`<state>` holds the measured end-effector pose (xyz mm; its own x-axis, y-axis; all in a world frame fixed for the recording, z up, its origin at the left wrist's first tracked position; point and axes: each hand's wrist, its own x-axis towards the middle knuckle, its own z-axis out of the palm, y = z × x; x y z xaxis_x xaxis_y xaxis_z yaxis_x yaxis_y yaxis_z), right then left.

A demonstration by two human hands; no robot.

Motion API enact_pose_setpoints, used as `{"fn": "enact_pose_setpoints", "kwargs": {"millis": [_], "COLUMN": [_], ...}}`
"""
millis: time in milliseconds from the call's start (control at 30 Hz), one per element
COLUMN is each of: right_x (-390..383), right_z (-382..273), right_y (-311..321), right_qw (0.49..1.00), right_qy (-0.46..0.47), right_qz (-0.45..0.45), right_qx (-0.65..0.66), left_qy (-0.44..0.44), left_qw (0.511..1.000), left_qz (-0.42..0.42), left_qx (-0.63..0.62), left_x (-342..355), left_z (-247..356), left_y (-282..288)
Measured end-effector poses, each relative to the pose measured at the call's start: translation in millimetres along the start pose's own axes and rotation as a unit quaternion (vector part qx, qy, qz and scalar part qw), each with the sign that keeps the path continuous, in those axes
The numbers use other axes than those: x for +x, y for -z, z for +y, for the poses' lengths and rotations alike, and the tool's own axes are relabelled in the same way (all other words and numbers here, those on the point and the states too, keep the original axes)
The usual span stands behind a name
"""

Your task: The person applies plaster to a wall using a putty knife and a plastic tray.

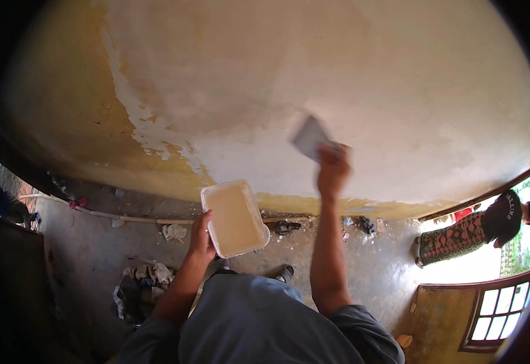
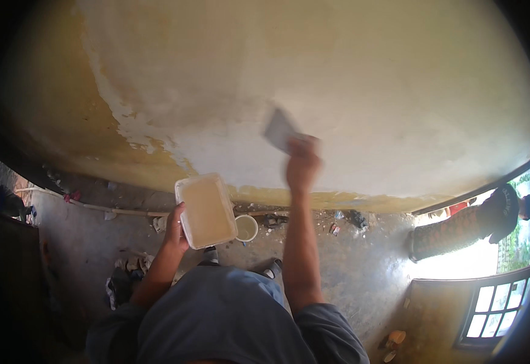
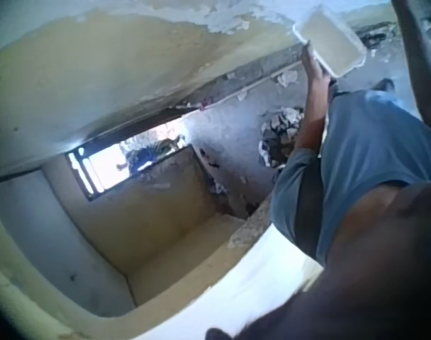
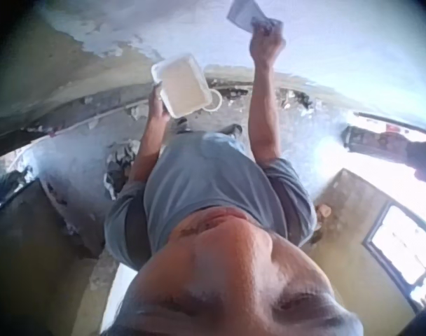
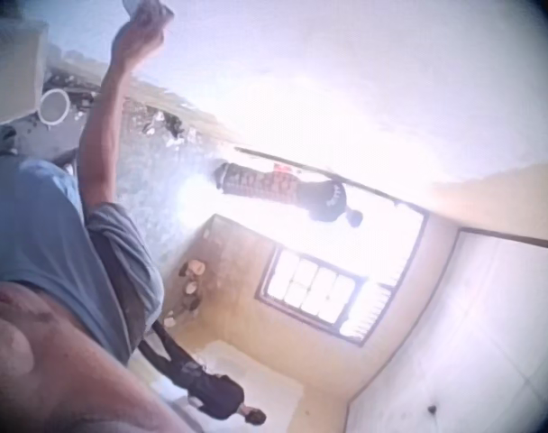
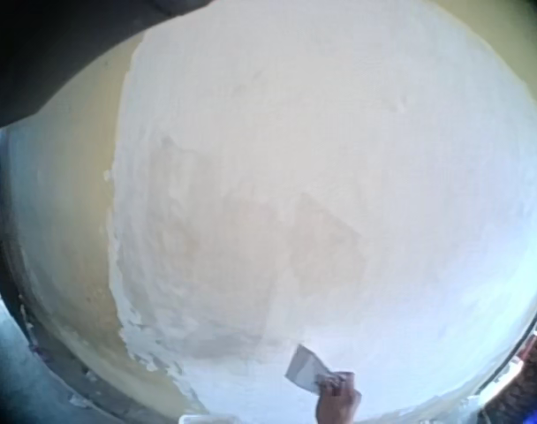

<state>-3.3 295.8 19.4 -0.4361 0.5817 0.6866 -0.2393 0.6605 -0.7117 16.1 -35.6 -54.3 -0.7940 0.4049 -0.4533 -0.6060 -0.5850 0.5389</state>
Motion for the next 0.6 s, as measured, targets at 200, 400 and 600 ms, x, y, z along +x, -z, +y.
{"fn": "enact_pose_setpoints", "kwargs": {"millis": [200,400,600], "right_x": [51.9,75.1,136.9], "right_z": [-26.5,-110.5,-52.9], "right_y": [-7.6,-47.0,73.9], "right_qw": [0.984,0.991,0.992], "right_qy": [-0.120,0.008,-0.017], "right_qz": [0.028,-0.080,0.108], "right_qx": [-0.128,-0.104,-0.060], "left_qy": [0.011,0.022,0.005], "left_qw": [0.999,0.999,0.998], "left_qz": [-0.034,-0.020,-0.037], "left_qx": [-0.018,-0.026,-0.049], "left_x": [0.8,0.7,6.5], "left_z": [4.5,1.6,0.6], "left_y": [-7.1,-16.1,-13.2]}}
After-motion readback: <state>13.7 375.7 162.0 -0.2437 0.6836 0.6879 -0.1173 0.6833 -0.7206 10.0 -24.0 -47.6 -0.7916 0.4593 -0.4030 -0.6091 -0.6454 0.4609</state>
